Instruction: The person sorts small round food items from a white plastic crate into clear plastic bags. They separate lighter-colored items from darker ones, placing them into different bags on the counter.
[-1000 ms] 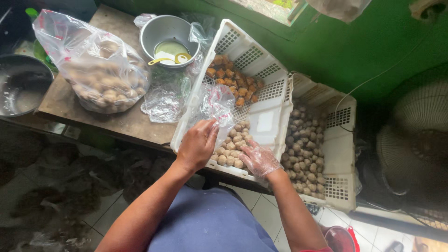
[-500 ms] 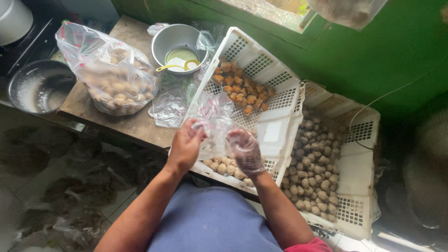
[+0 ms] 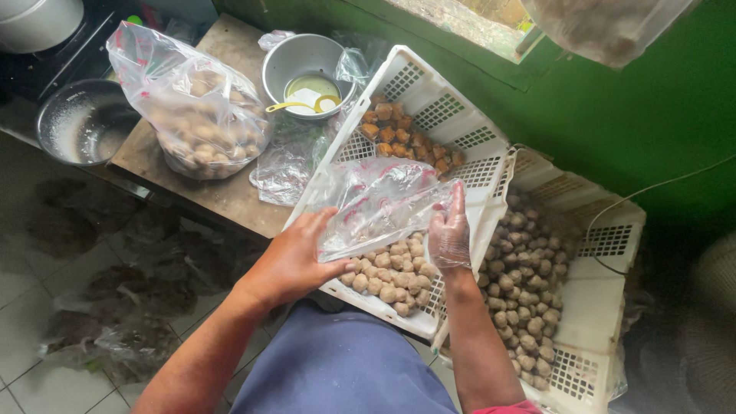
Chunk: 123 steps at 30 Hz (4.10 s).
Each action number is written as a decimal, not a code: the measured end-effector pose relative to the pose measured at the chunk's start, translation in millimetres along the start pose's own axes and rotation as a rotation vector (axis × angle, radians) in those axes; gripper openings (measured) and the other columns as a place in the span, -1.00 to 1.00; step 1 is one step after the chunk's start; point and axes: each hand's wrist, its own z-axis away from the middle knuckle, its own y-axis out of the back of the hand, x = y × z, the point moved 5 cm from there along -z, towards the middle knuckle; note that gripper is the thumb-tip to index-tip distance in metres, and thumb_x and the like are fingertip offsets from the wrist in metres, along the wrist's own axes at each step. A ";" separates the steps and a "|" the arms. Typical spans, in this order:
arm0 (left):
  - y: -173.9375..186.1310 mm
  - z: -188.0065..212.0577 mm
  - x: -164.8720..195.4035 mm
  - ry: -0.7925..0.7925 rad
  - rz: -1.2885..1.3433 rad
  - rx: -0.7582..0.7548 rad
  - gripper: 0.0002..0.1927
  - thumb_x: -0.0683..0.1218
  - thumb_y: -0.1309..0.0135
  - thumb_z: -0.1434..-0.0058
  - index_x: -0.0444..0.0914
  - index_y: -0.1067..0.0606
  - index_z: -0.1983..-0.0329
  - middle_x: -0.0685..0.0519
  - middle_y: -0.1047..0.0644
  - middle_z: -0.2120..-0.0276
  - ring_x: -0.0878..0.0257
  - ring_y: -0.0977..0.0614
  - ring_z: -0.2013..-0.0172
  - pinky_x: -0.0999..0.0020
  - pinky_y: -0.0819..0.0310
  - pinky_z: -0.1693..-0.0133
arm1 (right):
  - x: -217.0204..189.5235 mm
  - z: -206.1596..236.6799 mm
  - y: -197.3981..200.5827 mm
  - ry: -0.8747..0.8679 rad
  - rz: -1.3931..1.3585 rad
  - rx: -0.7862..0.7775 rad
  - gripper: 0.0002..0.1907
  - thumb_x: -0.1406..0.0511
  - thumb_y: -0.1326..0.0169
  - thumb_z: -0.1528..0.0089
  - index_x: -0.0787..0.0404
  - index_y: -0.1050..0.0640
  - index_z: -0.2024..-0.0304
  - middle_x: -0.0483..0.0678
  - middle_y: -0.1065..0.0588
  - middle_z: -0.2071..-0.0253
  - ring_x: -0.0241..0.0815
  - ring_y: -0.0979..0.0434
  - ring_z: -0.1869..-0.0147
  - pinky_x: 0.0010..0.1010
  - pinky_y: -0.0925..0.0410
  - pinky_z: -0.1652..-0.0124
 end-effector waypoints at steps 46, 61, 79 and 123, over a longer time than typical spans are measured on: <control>-42.6 -59.9 -55.8 0.165 0.804 -0.004 -0.72 -0.11 -0.07 -0.32 -0.28 -0.41 -0.06 0.11 -0.55 0.23 0.40 -0.47 0.36 0.37 -0.32 0.38 | -6.1 -3.9 -18.0 0.277 0.490 -0.054 -0.16 0.13 -0.39 -0.11 0.41 -0.31 -0.27 0.26 -0.27 -0.23 0.08 -0.31 -0.30 -0.17 -0.22 -0.26; -62.3 -40.1 -36.0 0.119 0.486 -0.572 -0.48 0.12 0.19 -0.51 -0.29 -0.68 0.15 0.06 -0.37 0.59 0.34 -0.37 0.53 0.33 -0.29 0.42 | 16.8 -71.0 -3.5 -0.123 -0.648 -0.316 -0.86 0.41 -0.03 -0.30 0.27 -0.54 0.09 -0.06 -0.54 0.16 -0.22 -0.54 0.09 -0.39 -0.44 0.01; -71.5 -66.9 -81.9 0.249 0.176 0.031 -0.14 -0.08 -0.15 -0.11 -0.31 -0.11 -0.48 -0.33 -0.58 0.07 -0.21 -0.63 0.06 0.07 -0.48 -0.01 | 39.0 -60.0 28.3 -0.165 -0.674 0.032 -0.71 0.28 -0.23 -0.23 0.10 -0.47 0.03 -0.17 -0.44 0.10 -0.30 -0.39 0.05 -0.36 -0.30 0.10; -41.5 -32.1 -23.5 0.124 0.030 -0.045 -0.39 -0.13 -0.03 -0.21 -0.45 -0.26 -0.31 -0.38 -0.58 0.36 -0.34 -0.61 0.25 -0.15 -0.44 0.17 | 31.3 31.8 20.0 0.194 0.969 -0.478 -0.64 0.39 0.04 -0.16 0.17 -0.53 -0.01 0.20 -0.58 0.12 0.16 -0.64 0.04 -0.12 -0.46 0.04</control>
